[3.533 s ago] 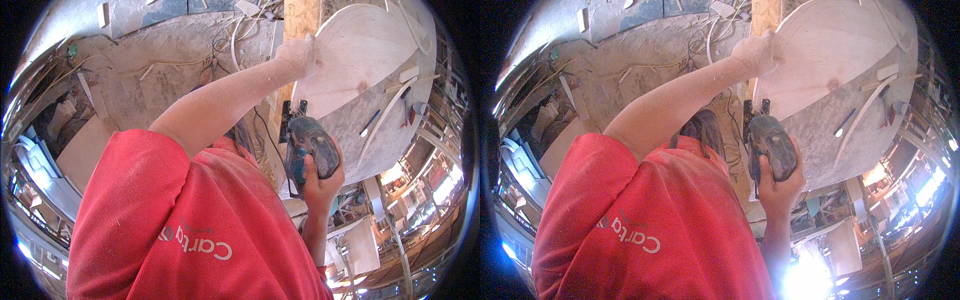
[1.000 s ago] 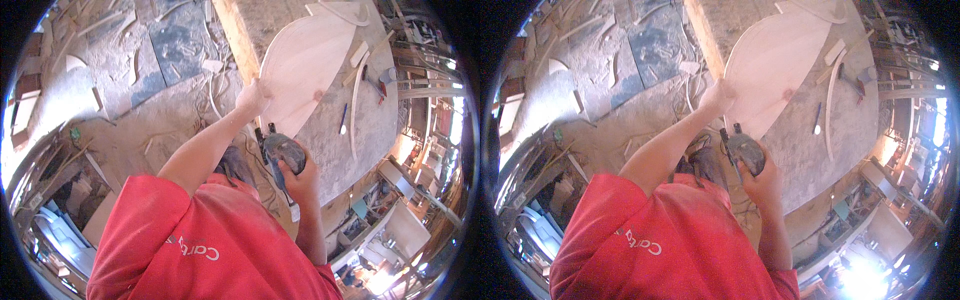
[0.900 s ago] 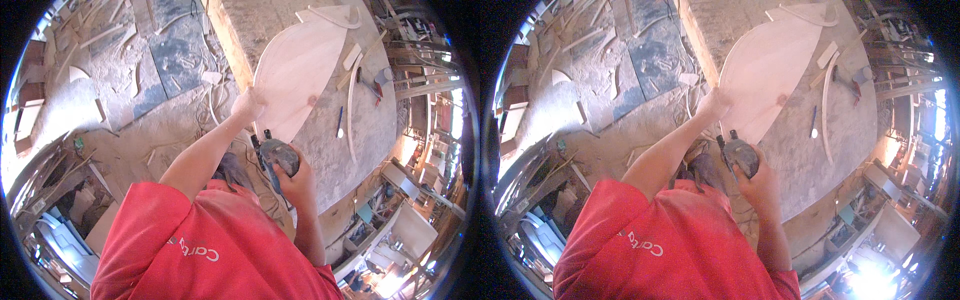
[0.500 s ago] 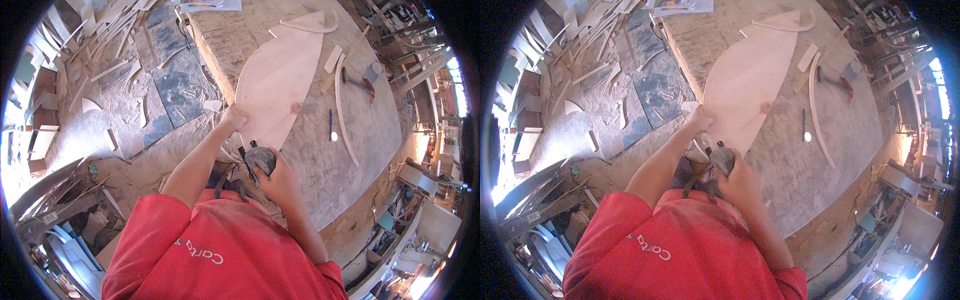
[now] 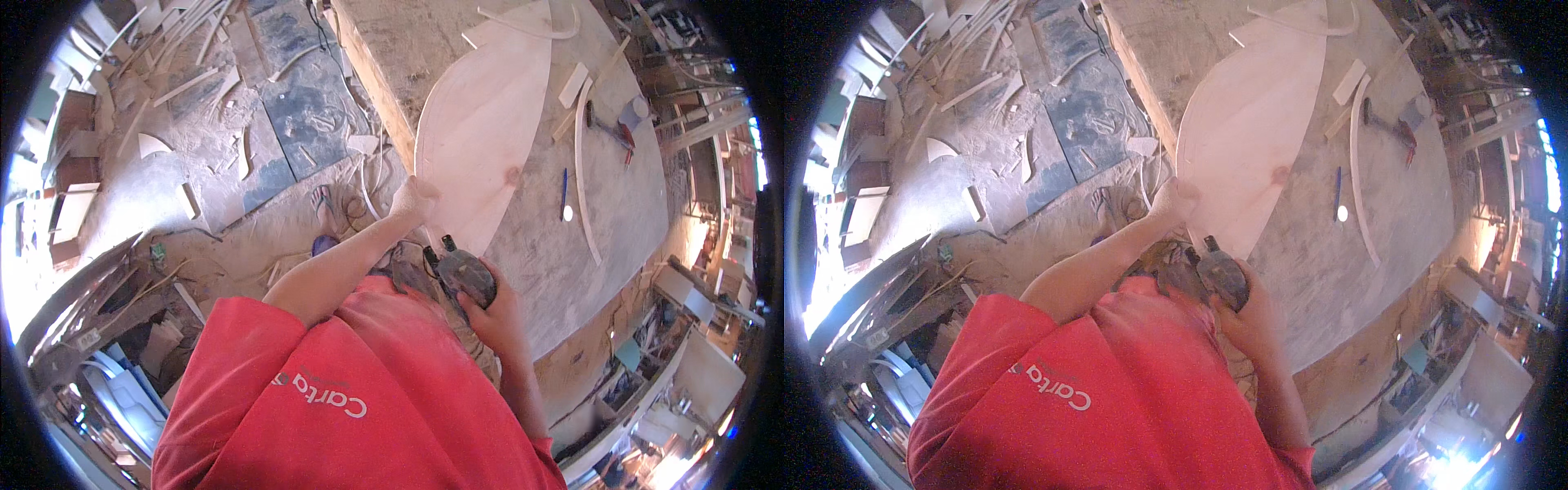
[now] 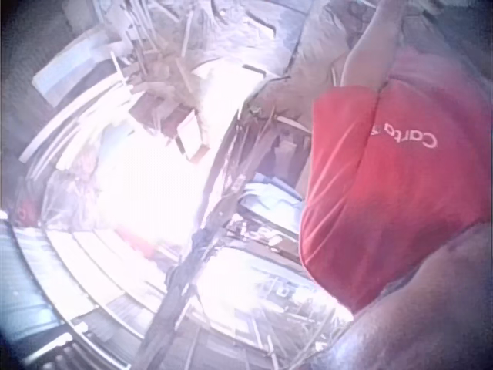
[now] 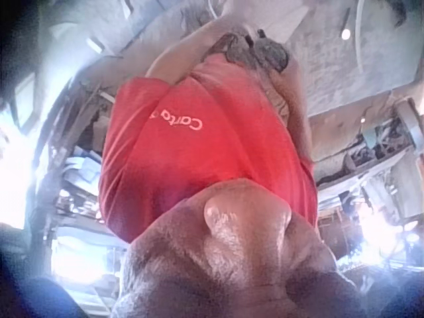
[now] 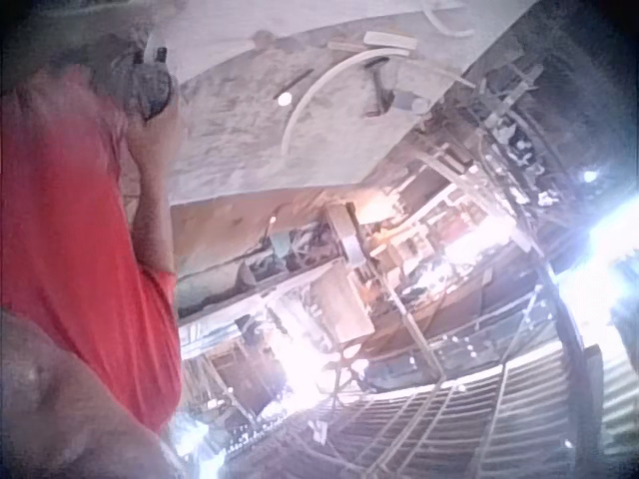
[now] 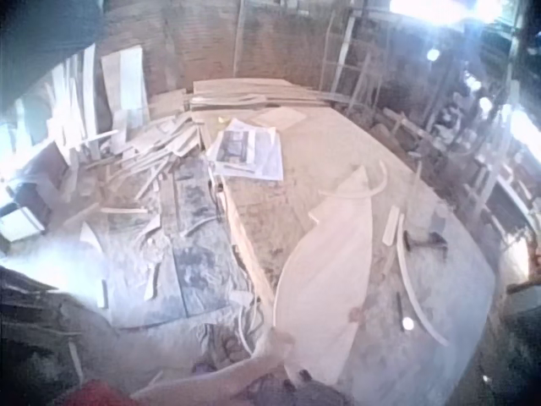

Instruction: The person uses a jigsaw to cut a curved shape out of a piece of plywood on a workbench. They reposition the wood and continue cutting along the marked line.

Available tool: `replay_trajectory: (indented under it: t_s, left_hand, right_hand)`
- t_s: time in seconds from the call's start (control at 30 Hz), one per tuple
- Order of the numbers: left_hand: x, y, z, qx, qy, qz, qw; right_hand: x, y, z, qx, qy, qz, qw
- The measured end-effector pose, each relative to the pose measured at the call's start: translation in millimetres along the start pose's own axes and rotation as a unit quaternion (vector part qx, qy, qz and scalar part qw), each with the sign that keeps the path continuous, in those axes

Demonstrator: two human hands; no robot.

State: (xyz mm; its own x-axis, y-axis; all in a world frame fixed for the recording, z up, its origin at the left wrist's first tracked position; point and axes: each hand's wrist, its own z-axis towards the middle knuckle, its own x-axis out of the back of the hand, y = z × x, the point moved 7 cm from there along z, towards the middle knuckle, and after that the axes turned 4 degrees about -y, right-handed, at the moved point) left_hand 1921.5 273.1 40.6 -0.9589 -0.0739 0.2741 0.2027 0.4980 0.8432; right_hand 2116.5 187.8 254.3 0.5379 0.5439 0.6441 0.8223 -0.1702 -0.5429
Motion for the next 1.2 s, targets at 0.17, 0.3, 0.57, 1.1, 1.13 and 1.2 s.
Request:
replay_trajectory:
  t_s: [0.17, 0.3, 0.57, 1.1, 1.13, 1.2]
  left_hand:
    - [6, -44, 36, 0.055, -0.049, 0.022, 0.997]
    - [47, 17, 61, 0.005, -0.072, 0.047, 0.996]
    - [47, 22, 87, 0.039, -0.141, 0.089, 0.985]
    - [56, 35, 83, 0.002, -0.156, 0.12, 0.981]
    - [55, 34, 82, 0.016, -0.16, 0.113, 0.98]
    - [55, 31, 81, 0.044, -0.17, 0.1, 0.979]
  right_hand:
    - [-6, -9, 5, -0.003, -0.003, -0.002, 1.0]
    - [-4, -2, 2, -0.02, 0.012, -0.001, 1.0]
    - [-10, -11, 6, -0.043, 0.006, -0.019, 0.999]
    - [-11, -15, 5, -0.024, 0.034, -0.036, 0.999]
    - [-11, -16, 5, -0.023, 0.035, -0.036, 0.998]
    - [-11, -20, 5, -0.023, 0.036, -0.039, 0.998]
